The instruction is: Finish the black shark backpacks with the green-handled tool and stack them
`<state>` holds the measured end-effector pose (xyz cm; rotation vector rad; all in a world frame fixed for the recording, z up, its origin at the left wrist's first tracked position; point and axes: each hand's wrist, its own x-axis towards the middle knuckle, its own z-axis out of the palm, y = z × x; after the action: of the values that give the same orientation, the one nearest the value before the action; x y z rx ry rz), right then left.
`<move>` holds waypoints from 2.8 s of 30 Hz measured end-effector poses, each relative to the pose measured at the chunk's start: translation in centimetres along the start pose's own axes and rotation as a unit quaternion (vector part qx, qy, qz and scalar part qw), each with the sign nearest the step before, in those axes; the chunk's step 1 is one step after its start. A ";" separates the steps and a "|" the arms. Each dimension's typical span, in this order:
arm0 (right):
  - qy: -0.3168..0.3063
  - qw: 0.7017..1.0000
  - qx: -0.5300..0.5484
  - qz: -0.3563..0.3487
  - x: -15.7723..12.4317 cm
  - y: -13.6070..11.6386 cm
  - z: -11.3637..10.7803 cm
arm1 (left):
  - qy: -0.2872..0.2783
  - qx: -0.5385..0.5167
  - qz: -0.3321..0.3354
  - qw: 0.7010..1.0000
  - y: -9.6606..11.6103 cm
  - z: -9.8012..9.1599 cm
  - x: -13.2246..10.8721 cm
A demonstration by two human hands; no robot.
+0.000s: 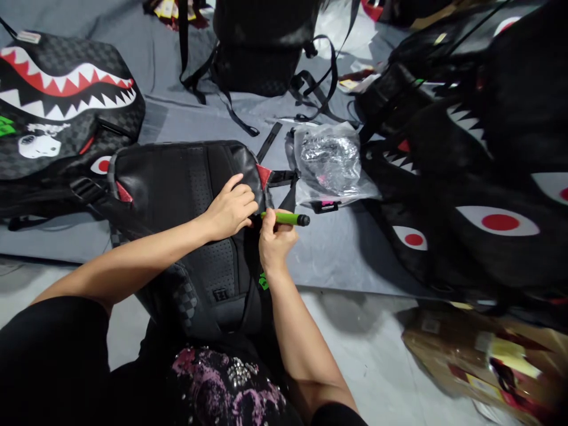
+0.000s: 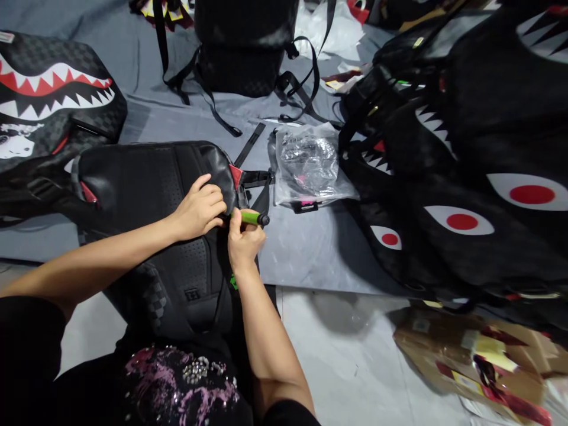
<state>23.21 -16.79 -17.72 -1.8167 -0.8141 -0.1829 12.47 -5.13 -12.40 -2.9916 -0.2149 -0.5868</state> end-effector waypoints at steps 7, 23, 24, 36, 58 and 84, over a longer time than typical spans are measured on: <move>0.001 1.000 -0.005 0.013 0.2 0.2 -0.1 | 0.000 -0.003 0.003 1.000 -0.1 0.1 0.1; -0.069 0.992 0.061 0.082 1.3 -0.3 -0.5 | -0.003 -0.001 0.000 1.000 -0.1 0.2 0.1; -0.066 0.992 0.060 0.085 1.4 -0.4 -0.6 | -0.003 0.001 0.001 1.000 -0.1 0.2 0.1; -0.087 0.992 0.063 0.071 1.4 -0.5 -1.1 | 0.003 0.008 -0.001 1.000 -0.1 -0.2 0.2; -0.110 0.809 0.114 -0.566 1.9 -9.5 -14.3 | 0.039 0.153 -0.143 0.977 9.1 -23.5 -5.4; -0.246 0.892 0.168 -0.341 -4.4 -7.8 -5.2 | -0.186 0.001 -0.247 0.951 -1.2 -10.9 -5.9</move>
<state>16.48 -21.84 -11.71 -1.1919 -1.7213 -0.0184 2.87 -5.83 -4.56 -3.0152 -1.0062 -0.0363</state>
